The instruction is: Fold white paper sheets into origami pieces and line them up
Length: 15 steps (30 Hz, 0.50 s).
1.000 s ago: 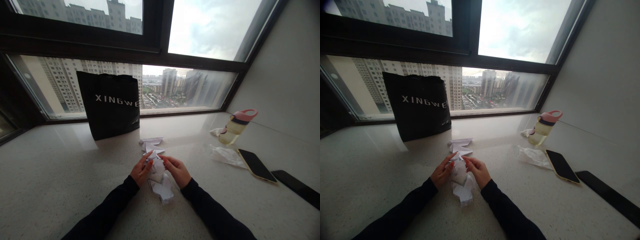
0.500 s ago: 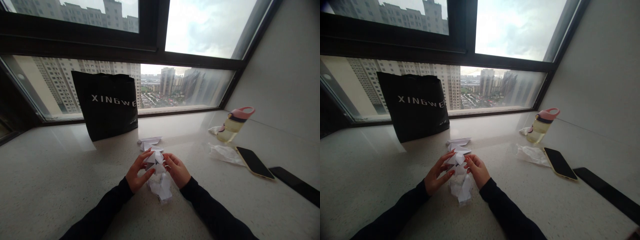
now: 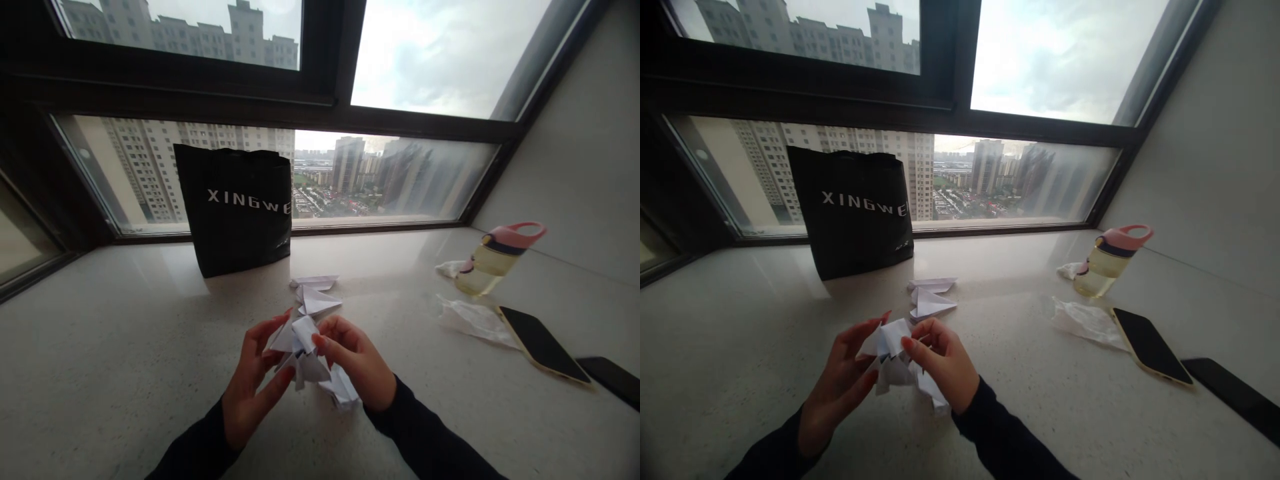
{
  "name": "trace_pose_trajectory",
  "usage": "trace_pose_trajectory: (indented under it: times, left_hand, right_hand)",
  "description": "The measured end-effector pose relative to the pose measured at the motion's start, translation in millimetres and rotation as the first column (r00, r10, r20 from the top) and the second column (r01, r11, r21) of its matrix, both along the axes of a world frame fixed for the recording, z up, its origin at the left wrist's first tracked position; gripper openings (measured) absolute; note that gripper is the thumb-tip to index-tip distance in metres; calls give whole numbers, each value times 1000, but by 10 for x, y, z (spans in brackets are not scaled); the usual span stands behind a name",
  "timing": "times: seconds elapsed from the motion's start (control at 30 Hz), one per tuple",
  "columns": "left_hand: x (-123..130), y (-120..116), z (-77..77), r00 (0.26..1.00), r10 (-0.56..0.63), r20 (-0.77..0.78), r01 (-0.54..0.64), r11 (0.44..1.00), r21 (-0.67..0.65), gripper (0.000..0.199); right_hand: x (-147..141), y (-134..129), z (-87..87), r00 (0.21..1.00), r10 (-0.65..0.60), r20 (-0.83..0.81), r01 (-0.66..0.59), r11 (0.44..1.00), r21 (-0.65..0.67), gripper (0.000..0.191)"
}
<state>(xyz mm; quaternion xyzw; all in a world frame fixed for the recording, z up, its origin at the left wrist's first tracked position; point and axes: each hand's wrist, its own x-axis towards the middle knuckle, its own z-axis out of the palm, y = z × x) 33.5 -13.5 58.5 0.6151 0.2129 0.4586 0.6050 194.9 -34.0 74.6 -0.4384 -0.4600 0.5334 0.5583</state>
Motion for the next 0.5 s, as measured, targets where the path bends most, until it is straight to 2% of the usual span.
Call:
trace_pose_trajectory:
  times: [0.13,0.27,0.4,0.5]
  left_hand:
    - [-182,-132,-21,1000,26,-10,-26,1000,-9,33]
    - [-275,-122,-80,997,82,7,-82,997,-10,32]
    - [-324,-78,-140,995,88,54,-81,989,-124,37]
    - [-343,-73,-185,995,59,82,-36,968,-249,42]
  right_hand:
    - [-186,-45,26,1000,5,-27,-5,1000,-2,28]
    - [-300,-62,-56,996,-33,-81,33,999,-12,31]
    - [-337,-106,-139,987,-149,-59,151,988,36,29]
    - [-354,-154,-156,986,-162,24,162,986,35,26]
